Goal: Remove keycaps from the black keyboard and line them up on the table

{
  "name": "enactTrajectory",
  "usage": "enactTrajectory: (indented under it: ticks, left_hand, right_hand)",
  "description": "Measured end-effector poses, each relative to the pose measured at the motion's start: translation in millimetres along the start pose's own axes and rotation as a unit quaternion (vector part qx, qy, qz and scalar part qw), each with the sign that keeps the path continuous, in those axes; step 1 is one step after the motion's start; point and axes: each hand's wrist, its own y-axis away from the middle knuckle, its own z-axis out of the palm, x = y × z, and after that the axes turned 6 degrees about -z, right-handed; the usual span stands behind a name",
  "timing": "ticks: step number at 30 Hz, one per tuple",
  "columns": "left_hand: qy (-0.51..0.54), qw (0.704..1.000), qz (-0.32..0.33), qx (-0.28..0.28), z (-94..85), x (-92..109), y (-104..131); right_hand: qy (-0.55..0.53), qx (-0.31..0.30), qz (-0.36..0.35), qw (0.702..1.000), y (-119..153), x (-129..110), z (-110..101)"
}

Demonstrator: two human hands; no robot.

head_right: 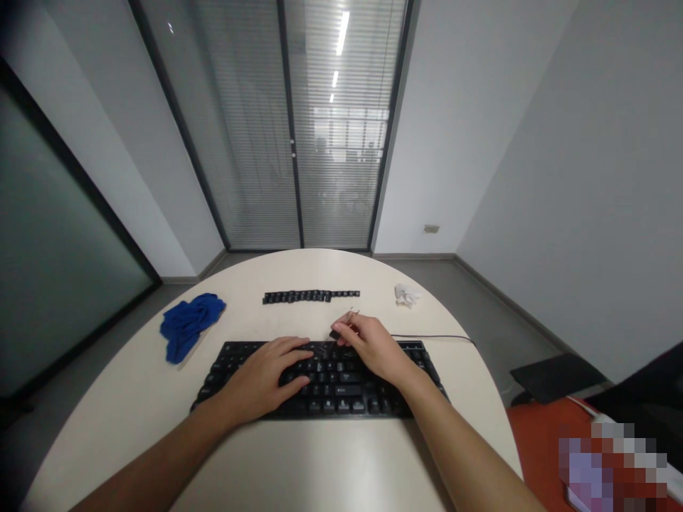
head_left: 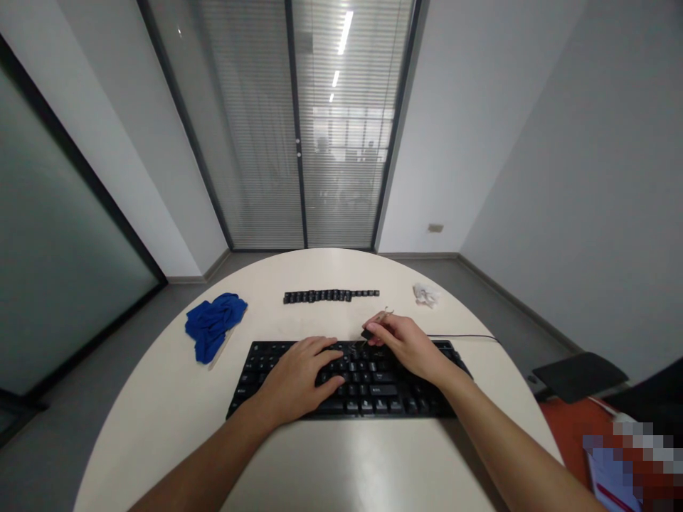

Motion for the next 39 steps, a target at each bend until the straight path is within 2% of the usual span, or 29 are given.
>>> enactTrajectory:
  ticks: [4,28,35,39]
  left_hand:
    - [0.000,1.000,0.002,0.002,0.1,-0.1,-0.5]
    - [-0.003,1.000,0.003,-0.002,-1.1,1.8,-0.7]
    - [0.001,1.000,0.004,0.001,-1.1,1.2,0.1]
    - [0.001,1.000,0.000,0.002,0.8,0.3,0.3]
  right_hand:
    - [0.038,0.003,-0.006,0.999,0.9,-0.6,1.6]
    - [0.090,-0.030,-0.015,0.995,2.5,-10.6,7.8]
    - [0.118,-0.041,-0.039,0.991,3.1,-15.8,10.3]
    - [0.111,-0.071,-0.080,0.988,3.2,-18.9,10.6]
